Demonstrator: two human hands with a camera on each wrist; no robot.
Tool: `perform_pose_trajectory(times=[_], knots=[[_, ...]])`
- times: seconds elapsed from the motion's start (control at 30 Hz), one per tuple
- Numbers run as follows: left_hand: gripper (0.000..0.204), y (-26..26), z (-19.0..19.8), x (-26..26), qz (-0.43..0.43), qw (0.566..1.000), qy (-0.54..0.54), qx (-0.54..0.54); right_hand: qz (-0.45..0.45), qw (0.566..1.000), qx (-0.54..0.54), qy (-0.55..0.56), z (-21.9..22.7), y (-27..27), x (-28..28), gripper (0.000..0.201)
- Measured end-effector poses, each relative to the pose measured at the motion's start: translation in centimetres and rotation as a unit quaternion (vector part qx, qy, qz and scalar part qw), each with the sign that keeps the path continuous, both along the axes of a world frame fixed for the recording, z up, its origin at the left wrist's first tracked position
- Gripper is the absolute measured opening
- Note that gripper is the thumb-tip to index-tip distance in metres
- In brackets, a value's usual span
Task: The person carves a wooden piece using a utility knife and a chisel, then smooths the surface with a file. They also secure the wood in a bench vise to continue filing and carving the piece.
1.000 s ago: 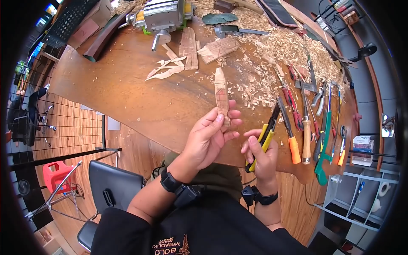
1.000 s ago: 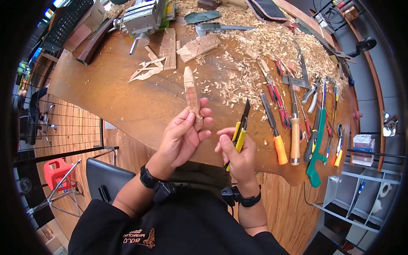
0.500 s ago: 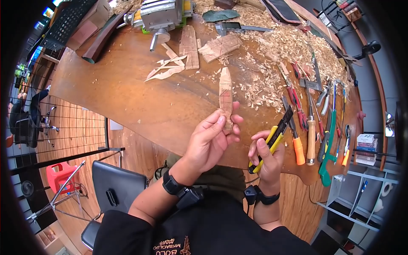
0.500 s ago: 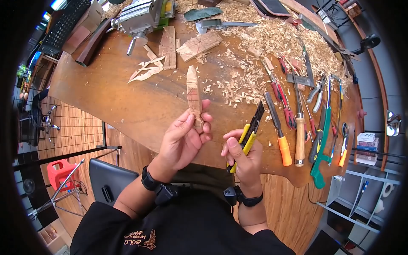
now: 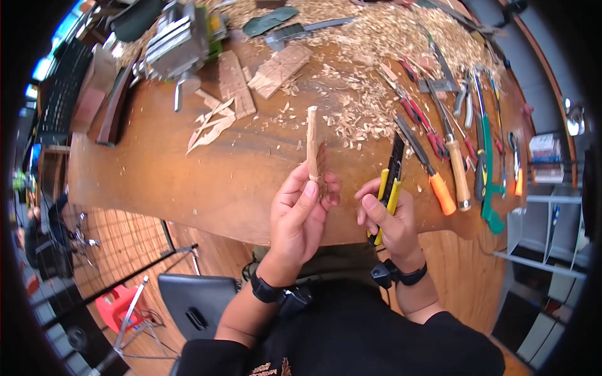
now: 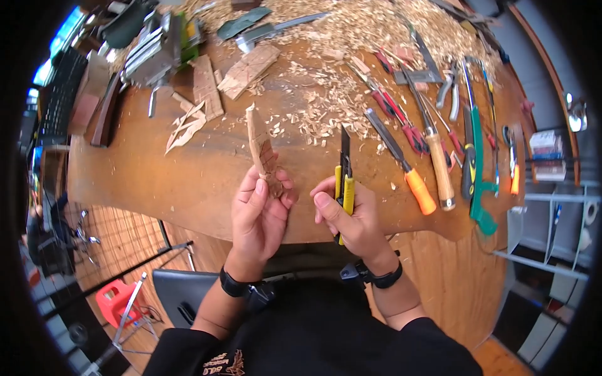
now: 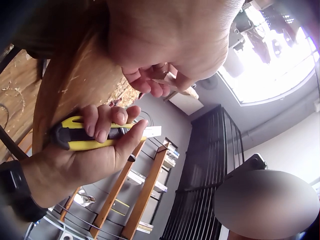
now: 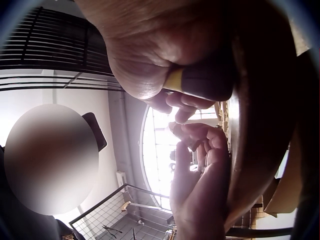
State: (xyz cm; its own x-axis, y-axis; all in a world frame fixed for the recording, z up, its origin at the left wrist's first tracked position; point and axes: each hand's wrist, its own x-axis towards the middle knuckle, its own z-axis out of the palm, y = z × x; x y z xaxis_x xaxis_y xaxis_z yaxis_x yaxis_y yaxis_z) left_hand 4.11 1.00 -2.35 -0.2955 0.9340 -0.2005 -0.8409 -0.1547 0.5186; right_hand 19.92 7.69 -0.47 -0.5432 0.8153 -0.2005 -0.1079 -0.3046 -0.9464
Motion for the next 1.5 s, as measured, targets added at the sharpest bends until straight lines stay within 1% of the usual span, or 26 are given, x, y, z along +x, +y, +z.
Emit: perform_pose_trajectory(times=[0.03, 0.1, 0.13, 0.2, 0.23, 0.27, 0.33, 0.37, 0.4, 0.47, 0.5, 0.67, 1.33, 1.5], knots=[[0.049, 0.0, 0.0, 0.1, -0.018, 1.0, 0.008, -0.005, 0.007, 1.0, 0.005, -0.018, 0.0, 0.0, 0.0, 0.024], [0.05, 0.0, -0.3, 0.1, -0.004, 0.999, 0.037, 0.017, 0.013, 0.999, 0.004, -0.032, 0.2, 0.0, -0.1, 0.023], [0.05, -0.1, -0.6, -0.1, -0.023, 0.999, 0.047, 0.01, -0.006, 1.0, -0.004, -0.022, 0.2, 0.0, -0.2, 0.023], [0.049, -0.2, -1.1, -0.3, -0.048, 0.996, 0.06, 0.046, 0.005, 0.999, 0.007, -0.041, 0.3, 0.0, -0.2, 0.023], [0.045, -0.2, -0.7, 0.0, -0.037, 0.997, 0.063, 0.024, 0.004, 0.999, 0.008, -0.041, 0.3, 0.0, -0.2, 0.022], [0.045, -0.1, -0.6, 0.1, -0.05, 0.996, 0.068, 0.021, -0.009, 0.999, 0.004, -0.035, 0.3, 0.1, -0.1, 0.022], [0.038, -0.2, -0.3, 0.4, -0.031, 0.991, 0.129, 0.025, 0.012, 0.999, -0.003, -0.045, 0.4, 0.1, 0.1, 0.022], [0.034, -0.1, 0.3, 0.8, -0.02, 0.989, 0.148, -0.008, 0.005, 0.999, -0.007, -0.043, 0.5, 0.1, 0.1, 0.022], [0.034, -0.2, 0.2, 0.8, -0.025, 0.988, 0.149, -0.01, 0.007, 0.999, 0.004, -0.037, 0.6, 0.1, 0.0, 0.021], [0.039, -0.4, -0.1, 0.9, -0.042, 0.981, 0.188, 0.012, 0.009, 0.999, 0.014, -0.033, 0.6, 0.1, 0.0, 0.021], [0.037, -0.4, -0.2, 1.0, -0.038, 0.979, 0.198, 0.015, 0.008, 0.999, 0.01, -0.03, 0.6, 0.1, 0.0, 0.021], [0.038, -0.5, -0.1, 1.1, -0.037, 0.98, 0.196, 0.012, 0.007, 1.0, -0.003, -0.019, 0.5, 0.1, 0.0, 0.021], [0.039, -0.6, 0.0, 1.2, -0.042, 0.977, 0.207, 0.017, 0.014, 1.0, 0.005, -0.001, 0.5, 0.2, 0.0, 0.019], [0.036, -0.6, -0.2, 1.1, -0.04, 0.976, 0.211, 0.033, 0.015, 1.0, 0.004, -0.011, 0.6, 0.2, 0.1, 0.02]])
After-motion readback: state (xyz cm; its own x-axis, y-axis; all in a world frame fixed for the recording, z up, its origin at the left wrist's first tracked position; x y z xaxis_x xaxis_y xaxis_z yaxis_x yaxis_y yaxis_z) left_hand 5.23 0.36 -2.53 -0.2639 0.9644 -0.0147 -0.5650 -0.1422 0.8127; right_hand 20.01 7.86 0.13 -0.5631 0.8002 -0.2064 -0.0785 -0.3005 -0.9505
